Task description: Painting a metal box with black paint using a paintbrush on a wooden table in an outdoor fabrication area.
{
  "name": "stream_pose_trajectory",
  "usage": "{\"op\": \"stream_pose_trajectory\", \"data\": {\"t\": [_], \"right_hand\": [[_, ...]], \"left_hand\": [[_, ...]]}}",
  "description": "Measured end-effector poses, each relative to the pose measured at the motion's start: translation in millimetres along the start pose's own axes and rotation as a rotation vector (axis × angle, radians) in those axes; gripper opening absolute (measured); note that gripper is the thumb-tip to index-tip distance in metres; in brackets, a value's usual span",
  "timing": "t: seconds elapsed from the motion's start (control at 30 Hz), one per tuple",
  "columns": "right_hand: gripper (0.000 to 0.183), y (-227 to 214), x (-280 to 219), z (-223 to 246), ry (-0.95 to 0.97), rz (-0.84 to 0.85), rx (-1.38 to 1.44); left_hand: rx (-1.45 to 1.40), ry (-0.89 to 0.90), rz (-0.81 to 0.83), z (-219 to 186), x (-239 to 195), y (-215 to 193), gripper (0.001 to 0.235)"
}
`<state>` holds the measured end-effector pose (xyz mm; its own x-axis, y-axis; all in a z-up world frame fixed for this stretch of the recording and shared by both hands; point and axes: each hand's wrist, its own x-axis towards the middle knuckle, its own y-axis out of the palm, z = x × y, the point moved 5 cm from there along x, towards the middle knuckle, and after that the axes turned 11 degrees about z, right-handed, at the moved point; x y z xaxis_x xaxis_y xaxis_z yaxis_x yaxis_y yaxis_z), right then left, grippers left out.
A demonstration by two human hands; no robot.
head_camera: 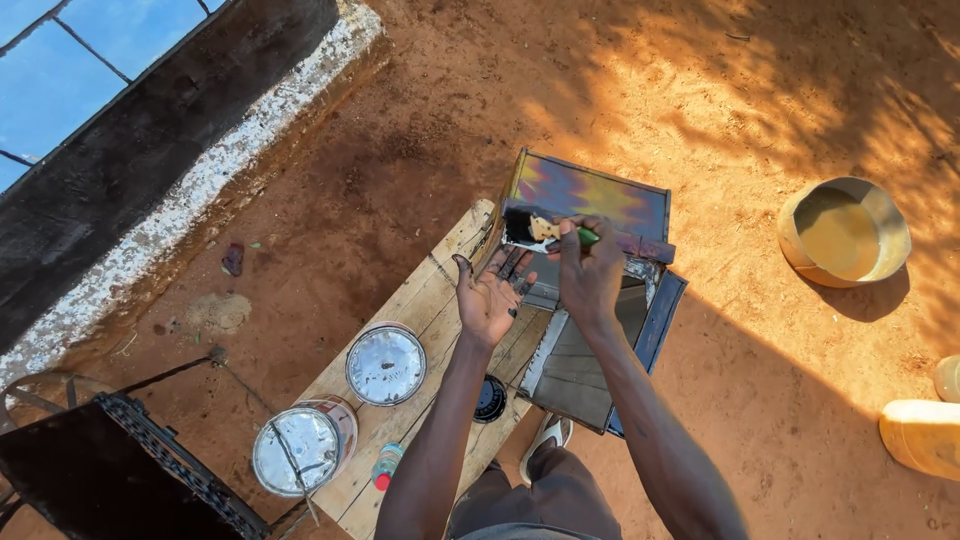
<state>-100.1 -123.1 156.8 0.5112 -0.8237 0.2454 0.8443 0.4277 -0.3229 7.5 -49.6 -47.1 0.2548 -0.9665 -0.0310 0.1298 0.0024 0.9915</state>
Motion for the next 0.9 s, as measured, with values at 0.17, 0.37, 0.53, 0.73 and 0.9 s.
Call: {"op": "stream_pose_trajectory", "data": {"t": [0.17,0.37,0.53,0.73,0.9], "right_hand": [[0.028,-1,0,6,0.0,0.005,0.056],[0.028,0,-5,-12,0.042,0.009,0.021],[0.027,-2,-9,-20,0.034,0.014,-0.029],[0.026,-16,-5,-7,0.019,-0.034,-0.028],[0.023,-31,-13,-8,0.018,-0.031,-0.197]], "left_hand": [[-0.012,0.017,-0.025,1,-1,9,0.098],[0.037,-0.001,-0.063,-1,0,18,0.104],[0.017,-0.016,-0.094,-1,-5,25,0.102],[0.041,-0.03,-0.101,-3,-8,17,0.103],[0.109,-0.044,-0.106,-5,-4,20,0.104]]}}
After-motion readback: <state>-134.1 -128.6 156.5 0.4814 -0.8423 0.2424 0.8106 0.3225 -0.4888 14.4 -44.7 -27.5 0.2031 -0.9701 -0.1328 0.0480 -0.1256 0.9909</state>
